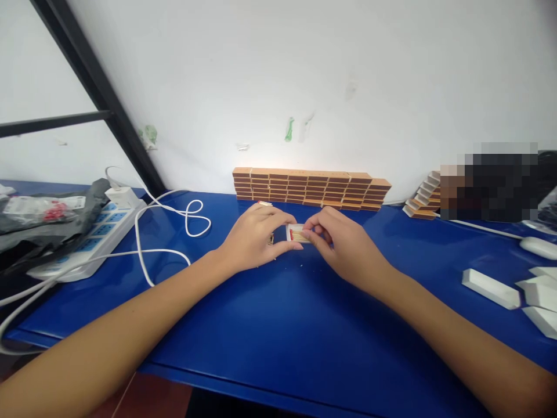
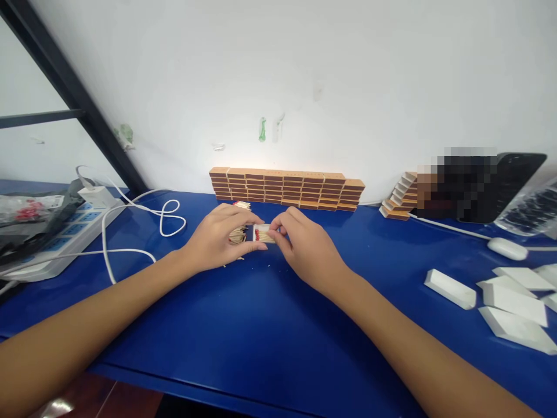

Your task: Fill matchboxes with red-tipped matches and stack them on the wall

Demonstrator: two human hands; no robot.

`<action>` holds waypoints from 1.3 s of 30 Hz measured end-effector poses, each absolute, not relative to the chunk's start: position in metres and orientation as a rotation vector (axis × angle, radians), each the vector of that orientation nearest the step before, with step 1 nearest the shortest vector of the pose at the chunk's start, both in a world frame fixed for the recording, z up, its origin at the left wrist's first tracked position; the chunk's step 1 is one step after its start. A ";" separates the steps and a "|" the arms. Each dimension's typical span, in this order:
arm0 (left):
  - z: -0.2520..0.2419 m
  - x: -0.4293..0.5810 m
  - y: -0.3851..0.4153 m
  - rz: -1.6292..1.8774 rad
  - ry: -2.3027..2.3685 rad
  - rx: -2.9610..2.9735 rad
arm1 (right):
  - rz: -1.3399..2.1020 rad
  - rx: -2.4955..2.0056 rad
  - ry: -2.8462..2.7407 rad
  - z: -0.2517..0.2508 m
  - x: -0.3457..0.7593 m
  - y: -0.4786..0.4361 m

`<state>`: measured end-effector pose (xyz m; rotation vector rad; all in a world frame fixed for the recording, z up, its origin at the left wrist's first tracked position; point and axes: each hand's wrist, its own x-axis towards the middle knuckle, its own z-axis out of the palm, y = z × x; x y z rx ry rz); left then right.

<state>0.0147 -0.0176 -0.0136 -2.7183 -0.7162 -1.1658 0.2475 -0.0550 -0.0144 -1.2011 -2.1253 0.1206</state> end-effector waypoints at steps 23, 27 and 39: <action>-0.009 0.000 0.007 -1.156 -1.030 -2.467 | 0.266 -1.103 -2.425 -0.033 0.219 -0.060; -0.010 0.001 0.007 -1.148 -1.026 -2.478 | 0.256 -1.145 -2.419 -0.033 0.215 -0.058; -0.009 0.002 0.006 -1.131 -1.022 -2.490 | 0.320 -1.072 -2.450 -0.025 0.223 -0.062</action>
